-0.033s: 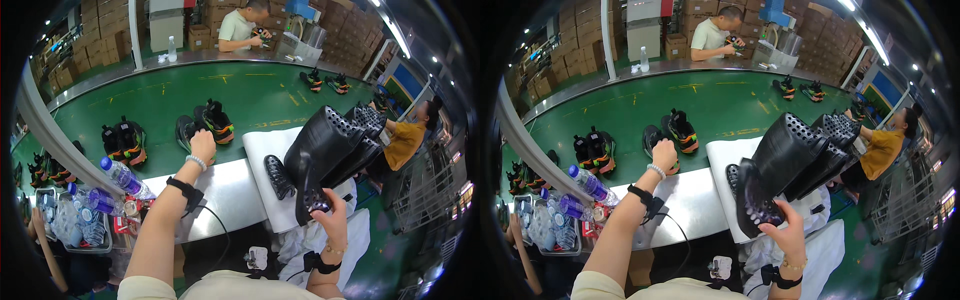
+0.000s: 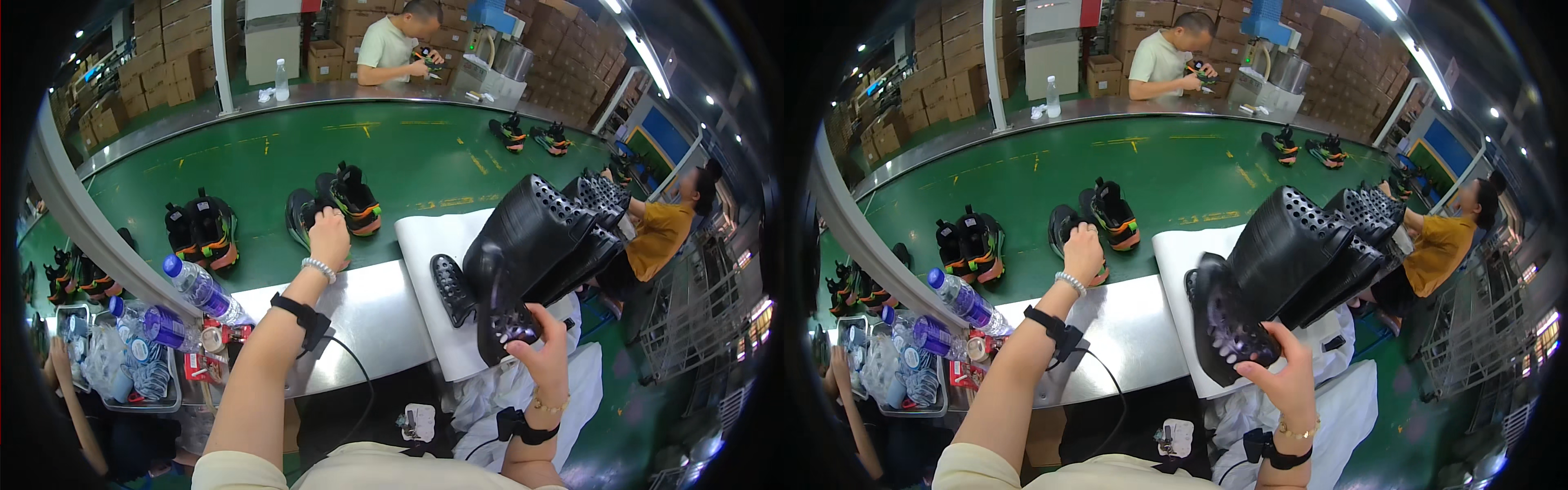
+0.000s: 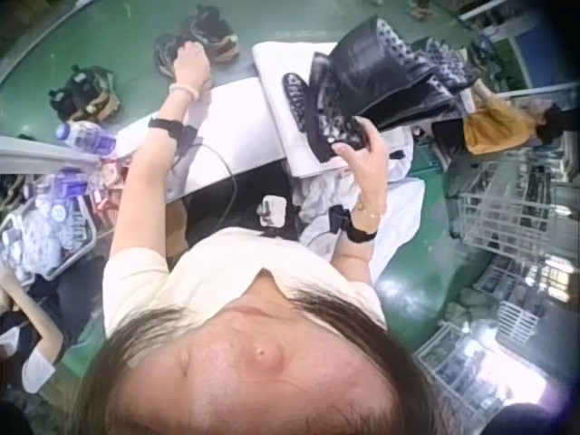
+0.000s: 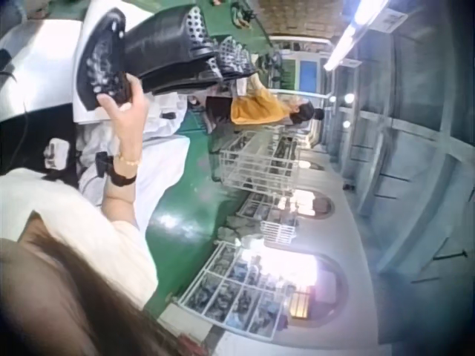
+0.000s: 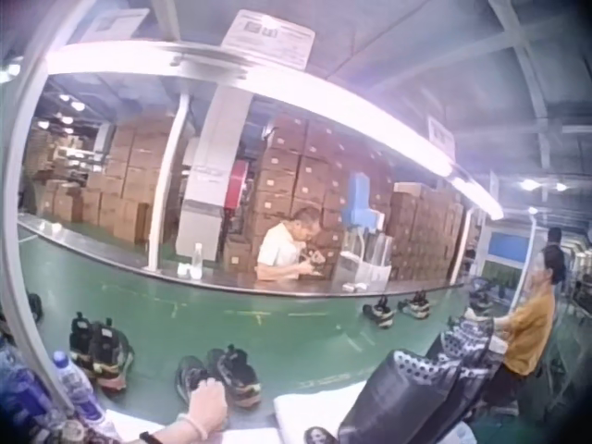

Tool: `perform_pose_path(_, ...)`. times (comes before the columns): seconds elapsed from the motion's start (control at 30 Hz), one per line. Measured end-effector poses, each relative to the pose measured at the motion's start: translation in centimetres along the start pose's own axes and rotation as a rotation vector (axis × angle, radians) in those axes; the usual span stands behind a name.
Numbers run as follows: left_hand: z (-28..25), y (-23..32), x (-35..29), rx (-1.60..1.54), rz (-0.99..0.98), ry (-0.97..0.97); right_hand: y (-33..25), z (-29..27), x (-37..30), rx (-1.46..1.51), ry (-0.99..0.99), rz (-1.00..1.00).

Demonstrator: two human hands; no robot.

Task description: Inspecting and assembling shoe components on a production line.

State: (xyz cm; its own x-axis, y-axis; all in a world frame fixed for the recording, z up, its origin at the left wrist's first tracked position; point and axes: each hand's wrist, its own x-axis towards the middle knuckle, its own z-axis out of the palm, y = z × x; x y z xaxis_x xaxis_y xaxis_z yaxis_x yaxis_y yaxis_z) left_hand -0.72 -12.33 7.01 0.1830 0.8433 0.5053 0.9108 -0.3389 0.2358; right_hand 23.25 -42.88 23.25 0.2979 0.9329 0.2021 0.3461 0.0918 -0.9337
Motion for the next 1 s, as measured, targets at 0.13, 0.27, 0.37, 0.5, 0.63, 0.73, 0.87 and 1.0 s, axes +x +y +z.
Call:
perform_pose_path(0.13, -0.1, -2.0, -0.4, -0.091, -0.075, 0.044, -4.4, 2.9, 3.3, -0.365, -0.136, -0.228)
perform_pose_path(0.27, -1.3, -2.6, 0.6, -0.371, -0.093, -0.179, -6.1, 8.1, 8.3, -0.515, -0.217, -0.262)
perform_pose_path(0.37, -3.3, -2.1, -1.1, -0.559, -0.276, 0.04, -5.1, 12.3, 13.0, -0.716, -0.355, -0.267)
perform_pose_path(0.5, -2.2, -6.7, -0.5, -0.729, -0.447, 0.362, -3.4, 17.2, 18.0, -0.908, -0.446, -0.305)
perform_pose_path(0.63, -0.6, -10.6, 0.7, -0.926, -0.463, -0.12, -2.1, 21.9, 22.4, -0.88, -0.719, -0.067)
perform_pose_path(0.73, -0.7, -8.8, 0.7, -0.775, -0.502, -0.068, 0.4, 24.8, 24.7, -0.835, -0.749, 0.044)
perform_pose_path(0.87, -1.1, -10.0, 0.2, -0.737, -0.559, -0.102, 3.7, 30.8, 23.0, -1.007, -0.461, -0.15)
perform_pose_path(1.0, -2.4, -9.1, 0.5, -0.823, -0.529, -0.129, 7.4, 33.9, 21.2, -0.992, -0.295, -0.279)
